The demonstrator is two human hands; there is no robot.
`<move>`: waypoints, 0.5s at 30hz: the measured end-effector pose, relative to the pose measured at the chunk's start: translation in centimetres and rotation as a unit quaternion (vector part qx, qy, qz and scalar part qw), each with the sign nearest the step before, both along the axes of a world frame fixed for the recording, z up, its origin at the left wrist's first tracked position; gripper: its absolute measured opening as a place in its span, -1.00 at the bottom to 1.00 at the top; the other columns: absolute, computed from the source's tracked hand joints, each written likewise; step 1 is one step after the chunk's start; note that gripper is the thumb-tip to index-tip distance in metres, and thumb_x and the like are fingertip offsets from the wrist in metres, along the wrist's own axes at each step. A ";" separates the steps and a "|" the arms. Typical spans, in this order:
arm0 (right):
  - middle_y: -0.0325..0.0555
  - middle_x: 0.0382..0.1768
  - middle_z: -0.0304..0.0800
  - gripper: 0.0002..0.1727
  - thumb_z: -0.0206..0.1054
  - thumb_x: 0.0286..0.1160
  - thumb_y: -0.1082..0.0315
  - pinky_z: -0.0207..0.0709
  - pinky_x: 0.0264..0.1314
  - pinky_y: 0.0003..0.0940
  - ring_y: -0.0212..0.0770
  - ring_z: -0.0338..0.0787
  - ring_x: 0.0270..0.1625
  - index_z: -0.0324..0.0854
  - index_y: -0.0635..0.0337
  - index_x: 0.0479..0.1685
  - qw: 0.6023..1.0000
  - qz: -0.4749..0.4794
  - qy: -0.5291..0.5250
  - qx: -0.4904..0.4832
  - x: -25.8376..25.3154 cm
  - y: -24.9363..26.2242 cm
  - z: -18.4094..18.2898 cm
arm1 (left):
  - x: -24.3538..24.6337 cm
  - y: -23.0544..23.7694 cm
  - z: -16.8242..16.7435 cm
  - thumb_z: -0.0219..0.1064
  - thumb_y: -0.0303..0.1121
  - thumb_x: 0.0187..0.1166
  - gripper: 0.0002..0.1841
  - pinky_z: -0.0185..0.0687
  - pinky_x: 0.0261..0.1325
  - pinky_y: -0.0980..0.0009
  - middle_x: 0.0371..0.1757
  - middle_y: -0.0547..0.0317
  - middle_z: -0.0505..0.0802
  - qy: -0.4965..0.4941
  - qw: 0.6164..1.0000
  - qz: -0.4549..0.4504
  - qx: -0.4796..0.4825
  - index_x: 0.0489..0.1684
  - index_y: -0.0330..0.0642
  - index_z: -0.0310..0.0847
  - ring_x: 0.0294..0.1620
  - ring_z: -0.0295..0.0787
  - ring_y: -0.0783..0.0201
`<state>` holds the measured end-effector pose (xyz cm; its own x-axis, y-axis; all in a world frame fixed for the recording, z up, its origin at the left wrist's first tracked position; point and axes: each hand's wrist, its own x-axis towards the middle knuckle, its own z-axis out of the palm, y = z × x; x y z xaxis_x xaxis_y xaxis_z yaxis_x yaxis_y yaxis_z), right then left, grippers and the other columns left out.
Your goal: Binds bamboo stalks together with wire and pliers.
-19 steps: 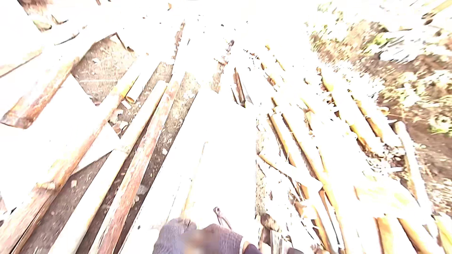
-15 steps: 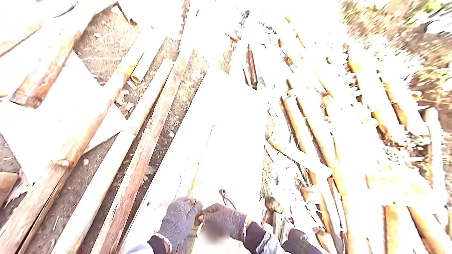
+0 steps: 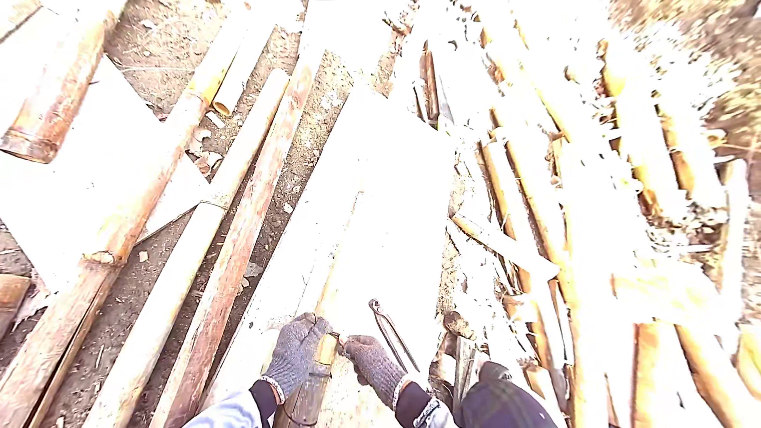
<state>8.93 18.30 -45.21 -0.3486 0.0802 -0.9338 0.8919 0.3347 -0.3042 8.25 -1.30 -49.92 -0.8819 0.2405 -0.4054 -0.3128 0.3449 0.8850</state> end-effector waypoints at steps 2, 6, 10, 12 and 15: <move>-0.24 -0.46 0.65 -0.64 0.26 0.69 -0.01 0.48 -0.43 -0.30 -0.33 0.55 -0.52 0.77 0.10 -0.10 0.995 0.096 0.027 0.028 -1.2 0.5 0.2 | 0.8 -0.5 -0.6 0.04 0.00 0.81 -0.54 0.59 0.40 0.35 -0.04 0.31 0.91 0.103 0.994 -0.033 0.004 -0.12 0.01 0.90 0.18 0.76 0.41; -0.21 -0.37 0.81 -0.57 0.20 0.65 -0.07 0.58 -0.06 -0.05 -0.23 0.77 -0.24 0.80 0.05 -0.30 0.927 0.355 0.081 0.084 -4.9 0.9 1.2 | 1.8 -0.6 -1.1 0.16 -0.11 0.77 -0.68 0.65 0.42 0.17 0.00 0.23 0.94 0.357 0.923 -0.141 -0.035 -0.10 0.04 0.88 0.22 0.82 0.18; 0.13 0.01 0.85 -0.65 0.17 0.64 0.09 0.59 0.16 0.36 0.22 0.81 0.17 0.76 0.14 -0.08 0.755 0.623 0.088 0.185 -7.6 -3.6 5.2 | 1.9 0.2 -0.4 0.28 -0.30 0.62 -0.86 0.68 0.30 0.15 -0.12 0.22 0.88 0.415 0.872 -0.246 -0.083 -0.14 0.08 0.80 0.10 0.81 0.12; 0.25 0.02 0.82 -0.72 0.24 0.55 0.22 0.58 0.07 0.43 0.35 0.80 0.14 0.74 0.25 -0.07 0.727 0.647 0.098 0.207 -7.0 -5.2 6.3 | 2.0 0.5 0.2 0.34 -0.34 0.52 -0.87 0.74 0.18 0.09 -0.17 0.15 0.89 0.413 0.869 -0.257 -0.096 -0.17 0.03 0.83 0.04 0.84 0.04; 0.03 -0.09 0.87 -0.65 0.19 0.55 0.04 0.62 0.06 0.28 0.14 0.84 0.10 0.75 0.10 -0.14 0.790 0.556 0.112 0.233 -6.2 -3.8 5.9 | 2.9 0.7 -0.1 0.39 -0.32 0.51 -0.86 0.77 0.17 0.04 -0.11 0.15 0.90 0.401 0.876 -0.248 -0.101 -0.08 0.07 0.83 0.07 0.85 0.02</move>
